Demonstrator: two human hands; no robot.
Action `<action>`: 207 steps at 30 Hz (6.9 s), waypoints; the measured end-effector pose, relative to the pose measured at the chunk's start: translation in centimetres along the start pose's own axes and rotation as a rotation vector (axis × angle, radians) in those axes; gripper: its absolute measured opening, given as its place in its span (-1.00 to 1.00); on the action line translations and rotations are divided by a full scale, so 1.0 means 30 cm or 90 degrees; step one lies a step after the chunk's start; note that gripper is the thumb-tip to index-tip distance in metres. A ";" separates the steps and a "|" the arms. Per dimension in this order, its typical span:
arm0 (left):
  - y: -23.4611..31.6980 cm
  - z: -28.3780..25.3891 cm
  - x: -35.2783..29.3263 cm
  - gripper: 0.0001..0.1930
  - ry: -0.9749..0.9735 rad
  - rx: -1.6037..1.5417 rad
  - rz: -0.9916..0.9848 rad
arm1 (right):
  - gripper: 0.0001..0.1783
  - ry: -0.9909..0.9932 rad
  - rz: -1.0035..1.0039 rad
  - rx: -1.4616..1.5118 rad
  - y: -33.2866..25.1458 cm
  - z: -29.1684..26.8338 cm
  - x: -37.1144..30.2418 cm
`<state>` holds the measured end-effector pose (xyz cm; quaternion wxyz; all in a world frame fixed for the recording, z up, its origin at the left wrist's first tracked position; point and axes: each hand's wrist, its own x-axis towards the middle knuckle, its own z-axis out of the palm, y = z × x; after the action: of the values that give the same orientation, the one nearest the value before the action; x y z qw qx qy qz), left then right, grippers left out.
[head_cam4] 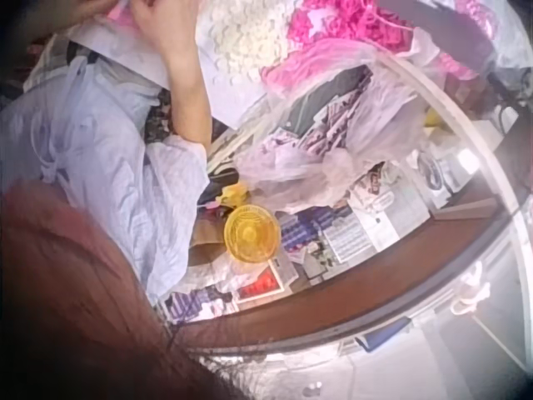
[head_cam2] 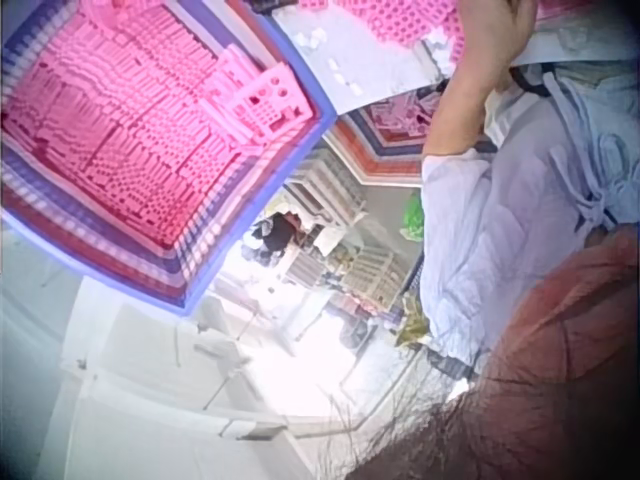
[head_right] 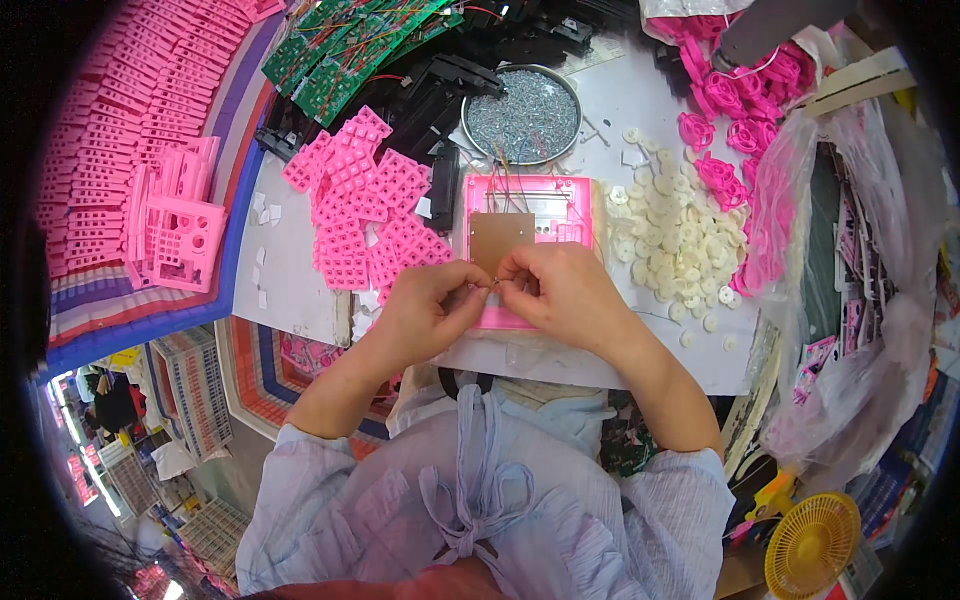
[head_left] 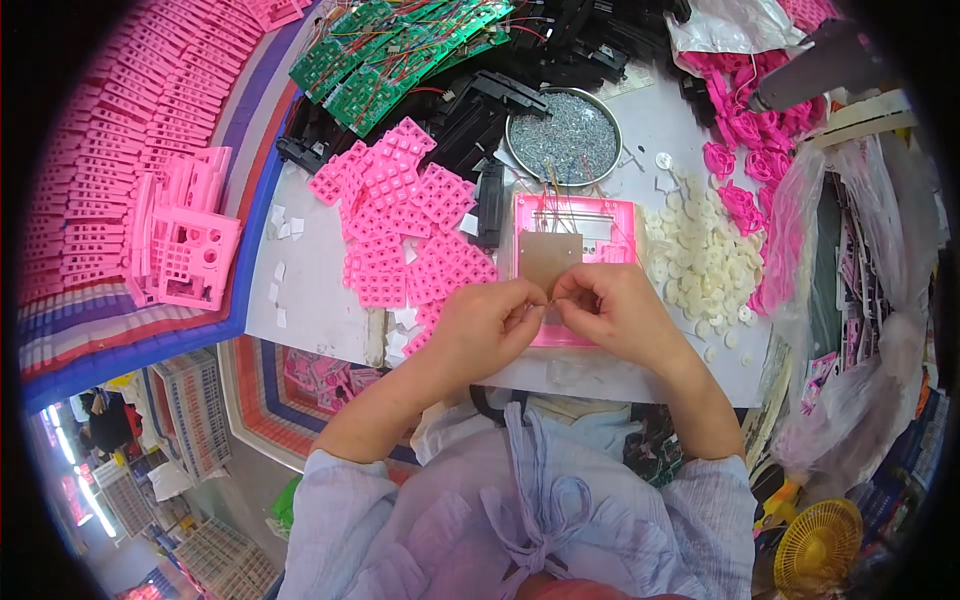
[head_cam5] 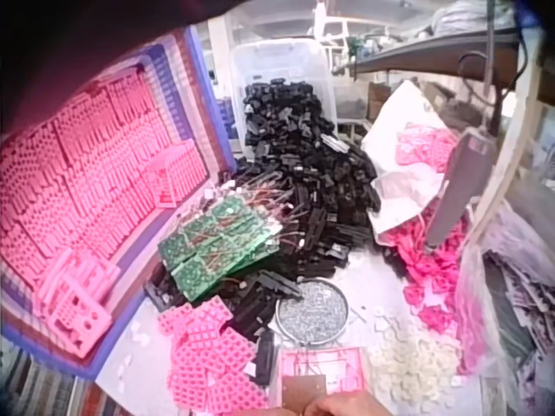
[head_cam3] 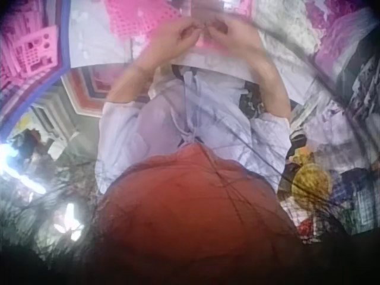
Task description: Assembling a toy cash register by installing a circuit board and various plastic components using an electric screwdriver.
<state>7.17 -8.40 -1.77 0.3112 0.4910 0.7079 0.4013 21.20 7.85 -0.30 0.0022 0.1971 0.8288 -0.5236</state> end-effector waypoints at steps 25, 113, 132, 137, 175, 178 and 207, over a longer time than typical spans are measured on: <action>0.012 0.031 0.004 -0.90 0.038 0.039 0.021 | -0.83 -0.001 0.008 0.044 0.004 0.003 -0.009; -0.152 0.055 -0.030 -0.78 0.044 0.189 0.300 | -0.66 0.158 -0.329 -0.383 0.059 0.150 -0.093; -0.104 -0.108 -0.106 -0.78 0.110 0.311 0.168 | -0.53 0.143 -0.269 -0.459 0.033 0.152 -0.099; -0.052 -0.174 -0.033 -0.88 0.138 0.165 0.099 | -0.42 0.086 -0.248 -0.535 0.032 0.157 -0.113; 0.055 0.095 0.003 -0.78 -0.023 0.135 0.234 | -0.80 0.106 -0.266 -0.359 0.044 -0.072 -0.218; 0.009 0.157 -0.026 -0.79 -0.036 0.219 0.297 | -0.84 0.053 -0.184 -0.459 0.039 -0.038 -0.248; 0.000 0.135 -0.015 -0.47 -0.185 0.398 0.415 | -0.67 0.207 -0.129 -0.359 0.069 -0.122 -0.179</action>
<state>10.71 -7.77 -3.71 0.1018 0.8086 0.5532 0.1727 27.58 10.05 0.69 -0.1276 0.1866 0.9459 -0.2328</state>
